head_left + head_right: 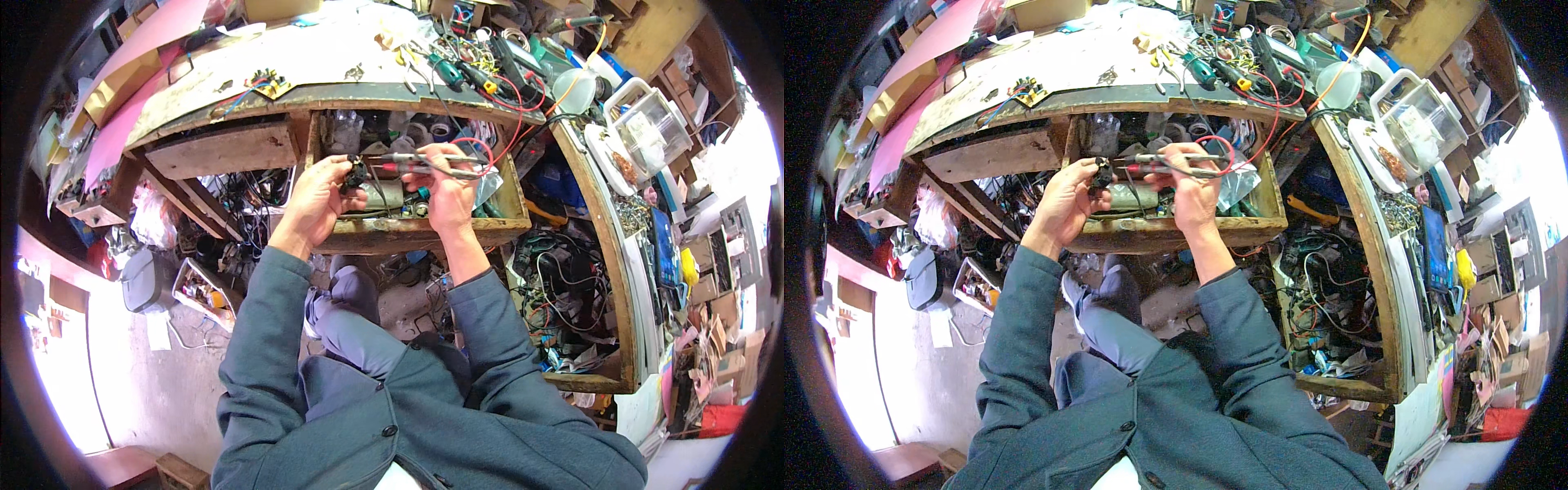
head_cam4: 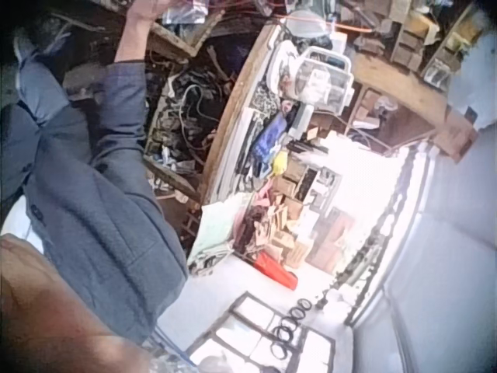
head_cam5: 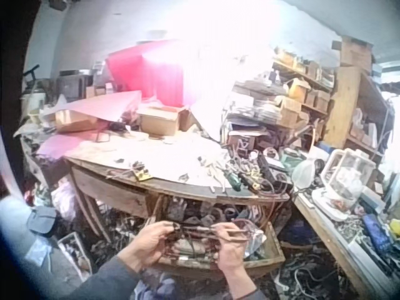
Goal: The person works on a small electronic component at a cluttered workbench. They use a multimeter to test the component, then use a screwdriver to adjust a screw on the component. The person continues to manipulate the component and wires by hand.
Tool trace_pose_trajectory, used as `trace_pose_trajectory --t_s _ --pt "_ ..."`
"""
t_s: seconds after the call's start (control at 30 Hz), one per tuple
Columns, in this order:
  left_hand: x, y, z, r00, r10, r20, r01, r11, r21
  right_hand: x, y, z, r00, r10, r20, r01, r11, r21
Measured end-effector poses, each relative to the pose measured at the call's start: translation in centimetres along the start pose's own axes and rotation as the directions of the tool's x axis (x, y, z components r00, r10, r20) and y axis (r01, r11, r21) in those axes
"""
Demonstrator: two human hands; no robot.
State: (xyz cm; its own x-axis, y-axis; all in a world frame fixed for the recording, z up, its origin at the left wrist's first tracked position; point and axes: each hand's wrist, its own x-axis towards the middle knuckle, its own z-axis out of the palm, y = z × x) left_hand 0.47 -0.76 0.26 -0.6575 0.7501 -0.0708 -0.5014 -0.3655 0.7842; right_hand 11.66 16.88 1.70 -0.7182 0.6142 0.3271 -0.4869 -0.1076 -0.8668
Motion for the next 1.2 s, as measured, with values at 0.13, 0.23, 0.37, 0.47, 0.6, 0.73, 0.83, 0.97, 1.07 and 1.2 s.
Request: trace_pose_trajectory --t_s 0.13,0.23,0.37,0.47,0.6,0.73,0.83,0.97,1.07,1.2 --pt "0.3 -0.1 -0.2 0.999 0.020 0.046 -0.021 1.000 0.003 0.5 0.1 -0.5 0.991 0.056 -0.120 -0.050 0.998 0.046" --pt "0.2 -0.1 0.1 0.998 0.045 0.040 -0.044 0.999 -0.016 1.5 -1.0 -0.8 0.980 0.084 -0.181 -0.116 0.978 -0.171" --pt "0.0 0.2 1.3 0.999 0.039 -0.002 -0.039 0.999 -0.008 4.3 -3.3 -4.7 0.987 0.162 -0.008 -0.137 0.806 -0.576" --pt "0.0 0.1 0.9 0.999 0.051 0.017 -0.051 0.999 0.004 6.2 -6.4 -5.5 0.890 0.454 0.026 -0.031 0.119 -0.992" --pt "0.2 -0.1 0.4 0.996 0.060 0.064 -0.060 0.998 -0.004 5.5 -9.0 -5.9 0.801 0.595 -0.062 0.117 -0.258 -0.959" --pt "-0.1 0.1 0.8 0.998 0.060 0.037 -0.060 0.998 0.010 3.7 -10.5 -2.7 0.784 0.600 -0.162 0.063 -0.336 -0.940" --pt "-0.3 0.3 0.8 0.998 0.064 0.017 -0.064 0.998 0.007 3.0 -9.5 -1.2 0.741 0.656 0.145 0.241 -0.058 -0.969" --pt "-0.1 0.2 0.7 0.998 0.058 0.028 -0.058 0.998 -0.020 3.7 -2.5 0.3 0.801 0.409 0.437 0.422 0.130 -0.897" --pt "-0.1 0.2 0.5 0.997 0.069 0.036 -0.068 0.997 -0.029 4.1 1.3 1.4 0.824 0.477 0.306 0.323 0.049 -0.945" --pt "-0.3 0.5 0.9 0.995 0.076 0.063 -0.074 0.996 -0.048 4.5 3.5 1.6 0.831 0.463 0.309 0.359 -0.023 -0.933"
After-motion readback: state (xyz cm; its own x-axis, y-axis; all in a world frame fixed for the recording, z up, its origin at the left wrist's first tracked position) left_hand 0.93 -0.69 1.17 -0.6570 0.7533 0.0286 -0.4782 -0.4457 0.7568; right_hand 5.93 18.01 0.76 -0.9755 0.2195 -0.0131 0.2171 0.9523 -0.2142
